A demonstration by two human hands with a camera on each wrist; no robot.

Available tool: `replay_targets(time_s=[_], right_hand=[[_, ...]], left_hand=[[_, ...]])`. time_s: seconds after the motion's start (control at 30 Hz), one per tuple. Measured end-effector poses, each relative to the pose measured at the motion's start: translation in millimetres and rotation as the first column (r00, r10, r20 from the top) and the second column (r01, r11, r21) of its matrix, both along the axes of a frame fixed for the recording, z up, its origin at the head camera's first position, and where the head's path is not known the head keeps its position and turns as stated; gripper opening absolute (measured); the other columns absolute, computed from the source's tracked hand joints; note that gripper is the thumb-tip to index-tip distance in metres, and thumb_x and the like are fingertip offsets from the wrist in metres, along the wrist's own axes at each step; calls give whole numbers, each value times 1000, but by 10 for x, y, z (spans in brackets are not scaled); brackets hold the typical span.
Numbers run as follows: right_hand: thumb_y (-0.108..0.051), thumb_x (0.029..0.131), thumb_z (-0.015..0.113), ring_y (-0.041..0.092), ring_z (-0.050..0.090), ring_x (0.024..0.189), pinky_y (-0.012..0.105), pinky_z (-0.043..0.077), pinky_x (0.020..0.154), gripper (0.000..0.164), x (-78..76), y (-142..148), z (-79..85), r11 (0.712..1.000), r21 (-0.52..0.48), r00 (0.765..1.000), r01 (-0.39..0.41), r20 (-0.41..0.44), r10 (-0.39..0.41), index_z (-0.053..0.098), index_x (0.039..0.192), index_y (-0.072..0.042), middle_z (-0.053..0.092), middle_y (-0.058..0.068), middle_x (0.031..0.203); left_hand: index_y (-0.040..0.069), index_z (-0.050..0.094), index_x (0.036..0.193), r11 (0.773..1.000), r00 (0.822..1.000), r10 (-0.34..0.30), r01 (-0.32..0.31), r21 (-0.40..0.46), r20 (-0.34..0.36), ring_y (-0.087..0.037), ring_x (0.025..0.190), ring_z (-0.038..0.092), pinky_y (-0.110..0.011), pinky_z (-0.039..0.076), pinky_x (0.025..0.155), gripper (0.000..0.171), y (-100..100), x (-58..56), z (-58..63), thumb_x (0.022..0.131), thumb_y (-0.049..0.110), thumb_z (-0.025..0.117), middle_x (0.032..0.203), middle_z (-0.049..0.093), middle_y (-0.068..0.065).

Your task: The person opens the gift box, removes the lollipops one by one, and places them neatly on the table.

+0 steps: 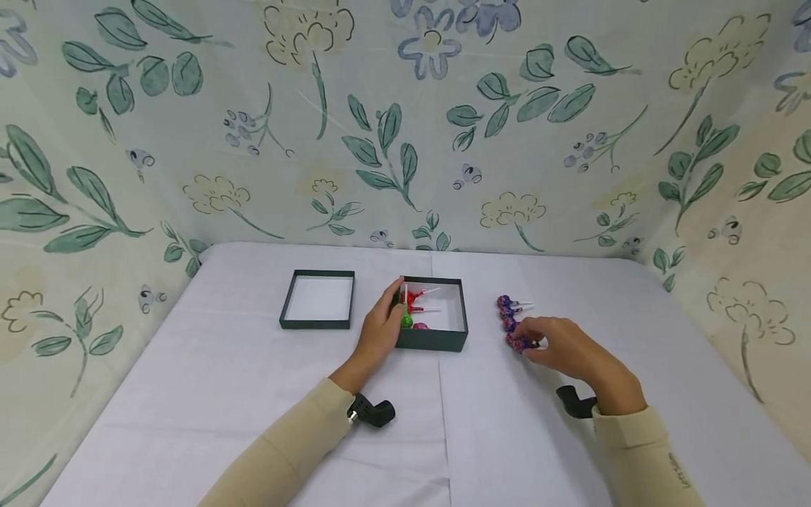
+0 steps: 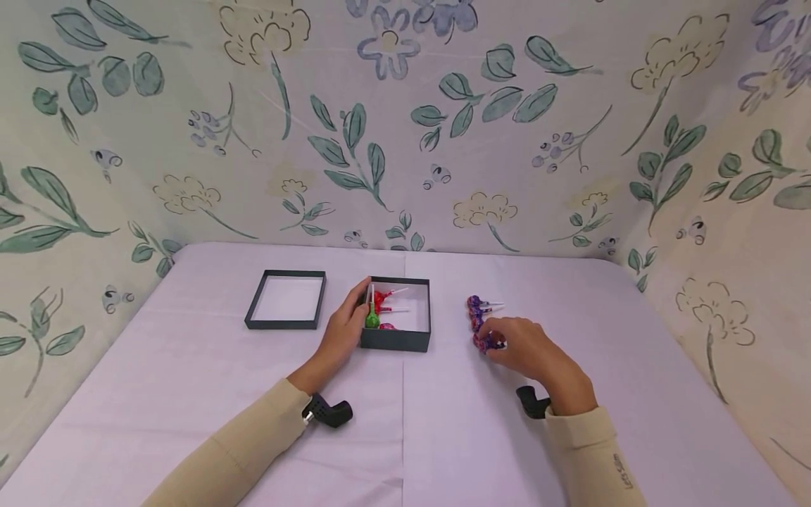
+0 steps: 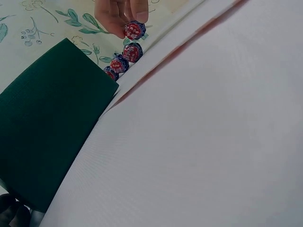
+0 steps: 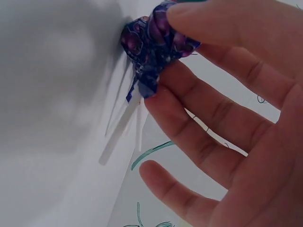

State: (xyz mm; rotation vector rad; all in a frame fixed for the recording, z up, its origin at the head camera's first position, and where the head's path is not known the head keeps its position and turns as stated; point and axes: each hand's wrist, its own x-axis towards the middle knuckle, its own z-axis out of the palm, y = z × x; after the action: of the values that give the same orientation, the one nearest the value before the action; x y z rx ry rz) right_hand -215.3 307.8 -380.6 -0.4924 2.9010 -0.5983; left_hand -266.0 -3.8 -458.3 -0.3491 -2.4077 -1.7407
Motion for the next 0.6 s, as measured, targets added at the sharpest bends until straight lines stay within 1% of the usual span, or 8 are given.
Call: replay_targets(time_s=[0.2, 0.43, 0.6], right_hand=[[-3, 81, 72, 21, 59, 90, 44, 51, 81, 23, 5, -6, -25, 1000, 10, 1000, 0, 8, 0, 68, 102, -11, 65, 1, 94], [-3, 80, 71, 20, 57, 88, 40, 51, 78, 23, -2, -6, -41, 1000, 27, 1000, 9, 13, -9, 68, 101, -11, 64, 1, 93], [-4, 80, 72, 19, 56, 86, 39, 51, 77, 23, -23, -16, -70, 999, 42, 999, 16, 35, -18, 68, 101, -12, 63, 0, 92]], left_hand=[[25, 36, 150, 1000, 1000, -3, 4, -9, 5, -12, 140, 30, -36, 27, 114, 50, -2, -5, -4, 100, 21, 39, 153, 35, 7], [25, 36, 150, 1000, 1000, -1, 1, -11, -3, -13, 140, 32, -38, 28, 113, 50, -3, 1, 6, 100, 20, 40, 153, 36, 5], [29, 36, 149, 1000, 1000, 3, -2, -15, 10, -11, 139, 32, -36, 28, 113, 50, -7, -9, -14, 100, 21, 40, 152, 35, 7]])
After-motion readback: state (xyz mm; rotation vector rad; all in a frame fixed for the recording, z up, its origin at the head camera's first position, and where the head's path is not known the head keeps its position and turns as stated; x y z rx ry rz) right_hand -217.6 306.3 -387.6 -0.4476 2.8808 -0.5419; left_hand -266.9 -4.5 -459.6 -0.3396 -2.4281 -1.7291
